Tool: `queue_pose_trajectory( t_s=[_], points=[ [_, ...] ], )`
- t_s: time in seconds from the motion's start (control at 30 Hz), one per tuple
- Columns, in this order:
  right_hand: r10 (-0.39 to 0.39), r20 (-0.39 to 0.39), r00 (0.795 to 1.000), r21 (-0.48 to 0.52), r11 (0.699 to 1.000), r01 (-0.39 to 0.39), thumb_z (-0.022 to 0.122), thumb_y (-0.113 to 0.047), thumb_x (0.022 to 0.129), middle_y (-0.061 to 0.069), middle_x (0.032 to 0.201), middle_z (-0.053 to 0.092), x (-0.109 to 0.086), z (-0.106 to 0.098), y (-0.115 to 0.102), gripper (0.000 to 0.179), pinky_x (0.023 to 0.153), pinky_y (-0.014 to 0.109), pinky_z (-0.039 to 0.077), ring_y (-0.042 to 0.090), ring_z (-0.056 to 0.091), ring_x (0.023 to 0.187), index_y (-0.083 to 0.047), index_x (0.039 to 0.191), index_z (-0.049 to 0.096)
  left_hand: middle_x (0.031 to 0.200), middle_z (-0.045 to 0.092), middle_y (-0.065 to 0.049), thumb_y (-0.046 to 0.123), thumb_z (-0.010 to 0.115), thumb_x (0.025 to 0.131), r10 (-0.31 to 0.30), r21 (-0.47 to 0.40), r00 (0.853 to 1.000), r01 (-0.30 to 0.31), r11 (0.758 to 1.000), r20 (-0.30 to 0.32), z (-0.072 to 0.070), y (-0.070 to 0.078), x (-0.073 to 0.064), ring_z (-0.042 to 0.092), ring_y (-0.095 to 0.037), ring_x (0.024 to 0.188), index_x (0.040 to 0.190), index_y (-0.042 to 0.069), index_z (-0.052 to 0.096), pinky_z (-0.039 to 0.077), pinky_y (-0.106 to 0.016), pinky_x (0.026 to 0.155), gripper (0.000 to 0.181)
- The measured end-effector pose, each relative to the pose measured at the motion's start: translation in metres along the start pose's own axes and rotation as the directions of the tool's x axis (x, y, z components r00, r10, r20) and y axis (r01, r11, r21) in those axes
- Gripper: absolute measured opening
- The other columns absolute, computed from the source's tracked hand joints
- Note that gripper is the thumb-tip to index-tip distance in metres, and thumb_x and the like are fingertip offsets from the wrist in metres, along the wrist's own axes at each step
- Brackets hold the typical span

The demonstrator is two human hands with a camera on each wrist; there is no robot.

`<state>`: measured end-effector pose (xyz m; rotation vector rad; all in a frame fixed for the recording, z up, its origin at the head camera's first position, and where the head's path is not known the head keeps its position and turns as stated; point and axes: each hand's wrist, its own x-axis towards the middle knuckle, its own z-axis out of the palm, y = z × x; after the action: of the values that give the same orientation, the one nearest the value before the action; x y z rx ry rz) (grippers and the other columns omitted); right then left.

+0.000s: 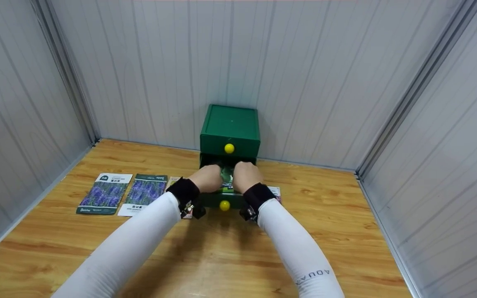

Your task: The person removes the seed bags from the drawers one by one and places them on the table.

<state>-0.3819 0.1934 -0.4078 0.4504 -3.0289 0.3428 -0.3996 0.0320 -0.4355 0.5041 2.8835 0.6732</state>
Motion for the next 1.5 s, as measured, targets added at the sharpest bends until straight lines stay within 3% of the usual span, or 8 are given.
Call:
queue_pose_trajectory(
  t_s=[0.13, 0.47, 0.73, 0.93, 1.2, 1.4, 1.43, 1.5],
  points=[
    [0.021, 0.042, 0.999, 0.004, 1.0, -0.021, 0.064, 0.002, 0.1, 0.011, 0.077, 0.062, 0.004, 0.001, -0.001, 0.02, 0.061, 0.036, 0.051, 0.023, 0.056, 0.067, -0.006, 0.081, 0.064, 0.08, 0.062, -0.004, 0.008, 0.055, 0.111, -0.006, -0.008, 1.0, 0.006, 1.0, 0.015, -0.024, 0.02, -0.035, 0.056, -0.021, 0.071, 0.076, 0.013, 0.064, 0.047, -0.032, 0.066, 0.036],
    [0.037, 0.024, 0.999, 0.042, 0.998, -0.038, 0.064, 0.004, 0.099, 0.01, 0.077, 0.06, 0.006, 0.006, 0.003, 0.021, 0.061, 0.035, 0.05, 0.023, 0.056, 0.068, -0.006, 0.08, 0.064, 0.075, 0.052, 0.0, 0.009, 0.057, 0.11, 0.02, 0.032, 1.0, -0.02, 0.999, 0.01, -0.027, 0.024, -0.045, 0.05, -0.019, 0.068, 0.071, 0.017, 0.054, 0.042, -0.03, 0.066, 0.039],
    [0.046, -0.009, 0.999, 0.079, 0.996, -0.045, 0.061, 0.006, 0.097, 0.008, 0.077, 0.057, 0.006, 0.009, 0.005, 0.026, 0.063, 0.036, 0.05, 0.022, 0.054, 0.07, -0.009, 0.077, 0.058, 0.072, 0.048, 0.001, 0.009, 0.055, 0.11, 0.005, 0.014, 1.0, -0.005, 1.0, 0.004, -0.024, 0.022, -0.04, 0.048, -0.019, 0.067, 0.073, 0.018, 0.054, 0.042, -0.032, 0.067, 0.038],
    [0.074, -0.015, 0.997, 0.107, 0.992, -0.072, 0.058, 0.008, 0.098, 0.002, 0.073, 0.045, 0.007, 0.007, 0.005, 0.034, 0.064, 0.035, 0.046, 0.022, 0.05, 0.068, -0.014, 0.073, 0.049, 0.065, 0.043, 0.002, 0.005, 0.056, 0.11, -0.038, -0.061, 0.999, 0.037, 0.997, -0.024, -0.023, 0.02, -0.032, 0.044, -0.017, 0.058, 0.068, 0.017, 0.049, 0.039, -0.029, 0.058, 0.045],
    [0.14, -0.009, 0.99, 0.156, 0.978, -0.136, 0.059, 0.007, 0.098, 0.004, 0.075, 0.046, 0.011, 0.005, 0.006, 0.032, 0.063, 0.035, 0.045, 0.023, 0.051, 0.069, -0.013, 0.074, 0.049, 0.066, 0.06, 0.0, 0.0, 0.062, 0.106, -0.084, -0.148, 0.99, 0.068, 0.987, -0.111, -0.023, 0.017, -0.033, 0.056, -0.016, 0.058, 0.072, 0.013, 0.062, 0.047, -0.028, 0.055, 0.037],
    [0.135, -0.088, 0.987, 0.215, 0.97, -0.114, 0.059, 0.008, 0.093, 0.001, 0.069, 0.036, 0.012, 0.0, 0.01, 0.039, 0.059, 0.034, 0.033, 0.022, 0.039, 0.065, -0.015, 0.065, 0.043, 0.062, 0.045, 0.002, 0.0, 0.065, 0.104, -0.098, -0.199, 0.981, 0.063, 0.978, -0.169, -0.028, 0.012, -0.03, 0.052, -0.017, 0.057, 0.069, 0.015, 0.053, 0.043, -0.03, 0.054, 0.04],
    [0.139, -0.088, 0.986, 0.229, 0.966, -0.115, 0.059, 0.008, 0.093, 0.002, 0.068, 0.035, 0.013, -0.001, 0.012, 0.038, 0.06, 0.035, 0.031, 0.022, 0.038, 0.066, -0.013, 0.064, 0.045, 0.063, 0.043, 0.002, -0.001, 0.066, 0.103, -0.101, -0.206, 0.979, 0.063, 0.976, -0.179, -0.029, 0.011, -0.03, 0.051, -0.018, 0.059, 0.071, 0.014, 0.054, 0.042, -0.03, 0.055, 0.038],
    [0.143, -0.1, 0.985, 0.258, 0.959, -0.113, 0.06, 0.007, 0.092, 0.007, 0.07, 0.054, 0.013, -0.003, 0.015, 0.028, 0.064, 0.033, 0.041, 0.023, 0.05, 0.07, -0.005, 0.067, 0.063, 0.067, 0.041, 0.001, -0.002, 0.067, 0.102, -0.1, -0.209, 0.972, 0.055, 0.976, -0.213, -0.031, 0.009, -0.03, 0.048, -0.019, 0.063, 0.074, 0.012, 0.056, 0.04, -0.032, 0.058, 0.034]
  ],
)
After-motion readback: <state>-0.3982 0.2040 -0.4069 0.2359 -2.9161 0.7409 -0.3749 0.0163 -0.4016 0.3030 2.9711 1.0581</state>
